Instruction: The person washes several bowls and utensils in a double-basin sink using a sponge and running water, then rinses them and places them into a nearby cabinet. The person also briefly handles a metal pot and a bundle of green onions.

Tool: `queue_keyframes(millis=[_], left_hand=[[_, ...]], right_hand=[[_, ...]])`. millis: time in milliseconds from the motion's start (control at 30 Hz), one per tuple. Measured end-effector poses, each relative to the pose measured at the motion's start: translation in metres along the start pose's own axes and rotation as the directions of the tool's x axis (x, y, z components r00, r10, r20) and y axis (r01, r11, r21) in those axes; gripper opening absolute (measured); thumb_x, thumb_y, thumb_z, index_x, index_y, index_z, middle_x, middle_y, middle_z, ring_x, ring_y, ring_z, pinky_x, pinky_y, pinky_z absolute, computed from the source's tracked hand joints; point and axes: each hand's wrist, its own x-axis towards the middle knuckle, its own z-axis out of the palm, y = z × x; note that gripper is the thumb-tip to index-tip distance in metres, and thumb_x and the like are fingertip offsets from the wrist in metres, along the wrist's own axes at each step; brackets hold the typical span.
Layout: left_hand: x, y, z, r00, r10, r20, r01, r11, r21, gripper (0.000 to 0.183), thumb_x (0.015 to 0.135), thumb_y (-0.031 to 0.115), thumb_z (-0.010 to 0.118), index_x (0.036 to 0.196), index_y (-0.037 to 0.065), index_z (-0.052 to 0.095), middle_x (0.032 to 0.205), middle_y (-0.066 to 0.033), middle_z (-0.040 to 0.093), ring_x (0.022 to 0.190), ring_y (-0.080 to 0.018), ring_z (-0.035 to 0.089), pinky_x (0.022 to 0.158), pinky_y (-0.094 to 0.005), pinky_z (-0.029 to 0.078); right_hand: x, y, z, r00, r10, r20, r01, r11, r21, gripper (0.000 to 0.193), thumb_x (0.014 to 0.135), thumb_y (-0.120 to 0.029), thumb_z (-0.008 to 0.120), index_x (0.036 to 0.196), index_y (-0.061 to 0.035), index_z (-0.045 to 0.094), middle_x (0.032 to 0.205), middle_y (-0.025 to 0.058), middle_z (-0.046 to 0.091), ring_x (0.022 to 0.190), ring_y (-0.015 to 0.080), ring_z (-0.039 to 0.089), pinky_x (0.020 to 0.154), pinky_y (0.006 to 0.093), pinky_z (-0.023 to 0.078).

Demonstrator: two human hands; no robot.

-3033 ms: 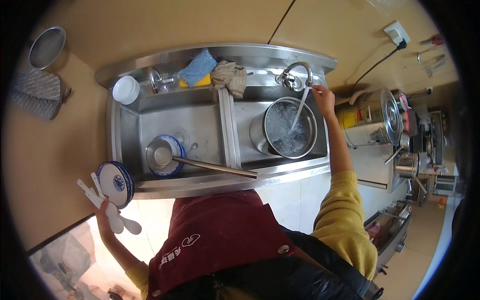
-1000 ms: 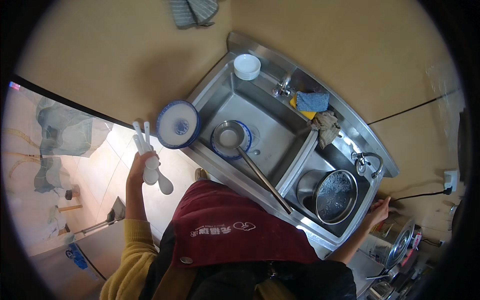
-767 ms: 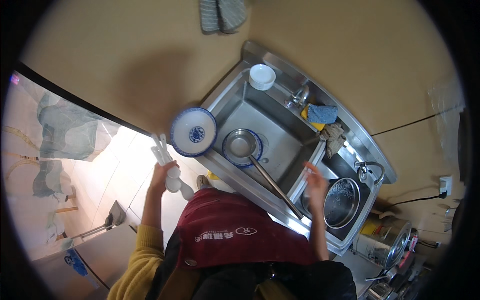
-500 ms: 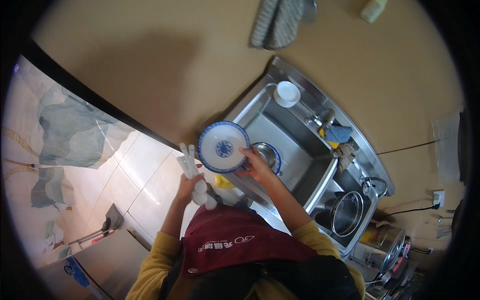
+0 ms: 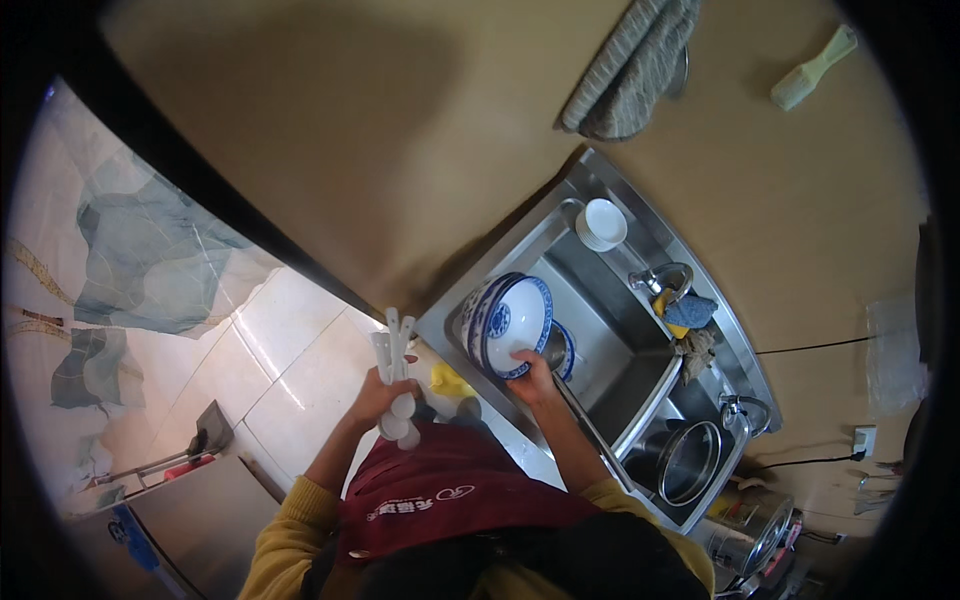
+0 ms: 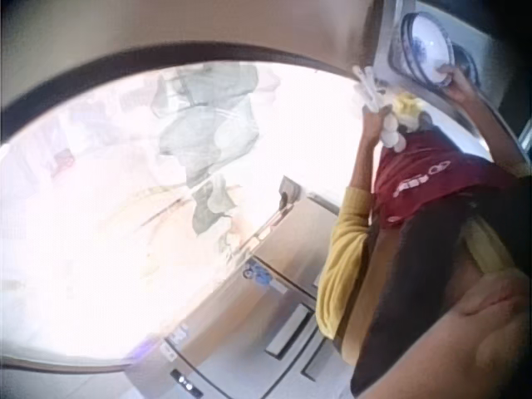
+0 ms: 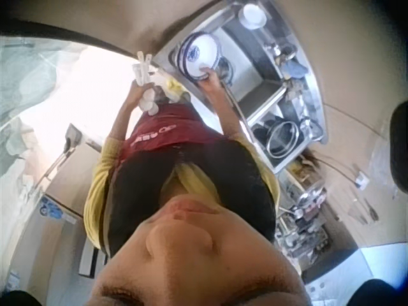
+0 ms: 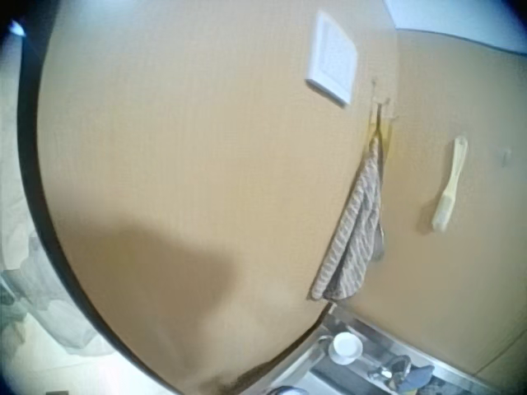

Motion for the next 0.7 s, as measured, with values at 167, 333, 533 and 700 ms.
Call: queue_keyframes(millis=[167, 333, 533, 700], left_hand=[[-0.018, -0.001, 0.018, 0.992, -0.030, -0.123, 0.030, 1.000, -0.004, 0.043, 0.079, 0.007, 0.062, 0.120, -0.001, 0.052, 0.074, -0.0060, 0.061, 0.066, -0.0143, 0.060, 0.061, -0.0267, 0.048], [-0.030, 0.001, 0.043, 0.990, -0.042, -0.135, 0.039, 0.999, -0.030, 0.049, 0.081, 0.005, 0.054, 0.127, -0.002, 0.041, 0.070, -0.0071, 0.059, 0.060, -0.0164, 0.058, 0.056, -0.0276, 0.046], [-0.036, 0.011, 0.067, 0.982, -0.014, -0.191, -0.020, 0.985, -0.173, 0.048, 0.078, 0.006, 0.057, 0.122, -0.002, 0.041, 0.070, -0.0065, 0.056, 0.061, -0.0169, 0.057, 0.058, -0.0287, 0.048], [-0.039, 0.028, 0.085, 0.982, 0.034, -0.187, -0.073, 0.976, -0.205, 0.045, 0.080, 0.010, 0.057, 0.119, 0.001, 0.039, 0.069, -0.0043, 0.052, 0.060, -0.0167, 0.055, 0.060, -0.0316, 0.049]], right_hand=[[-0.021, -0.035, 0.000, 0.971, 0.052, 0.233, -0.069, 0.995, 0.069, 0.052, 0.073, -0.009, 0.057, 0.123, 0.0023, 0.047, 0.115, 0.0174, 0.058, 0.105, 0.0293, 0.058, 0.089, 0.0416, 0.049], [-0.042, -0.057, 0.012, 0.948, 0.079, 0.309, -0.110, 0.990, 0.087, 0.054, 0.072, -0.024, 0.064, 0.121, -0.0032, 0.054, 0.108, 0.0137, 0.064, 0.094, 0.0283, 0.063, 0.068, 0.0404, 0.055], [-0.072, -0.070, 0.032, 0.935, 0.094, 0.342, -0.124, 0.990, 0.066, 0.054, 0.072, -0.010, 0.060, 0.124, 0.0012, 0.049, 0.117, 0.0168, 0.058, 0.104, 0.0305, 0.058, 0.094, 0.0438, 0.045], [-0.099, -0.077, 0.046, 0.943, 0.095, 0.320, -0.095, 0.995, -0.015, 0.061, 0.072, -0.004, 0.059, 0.129, 0.0018, 0.042, 0.123, 0.0194, 0.053, 0.115, 0.0321, 0.051, 0.101, 0.0448, 0.039]])
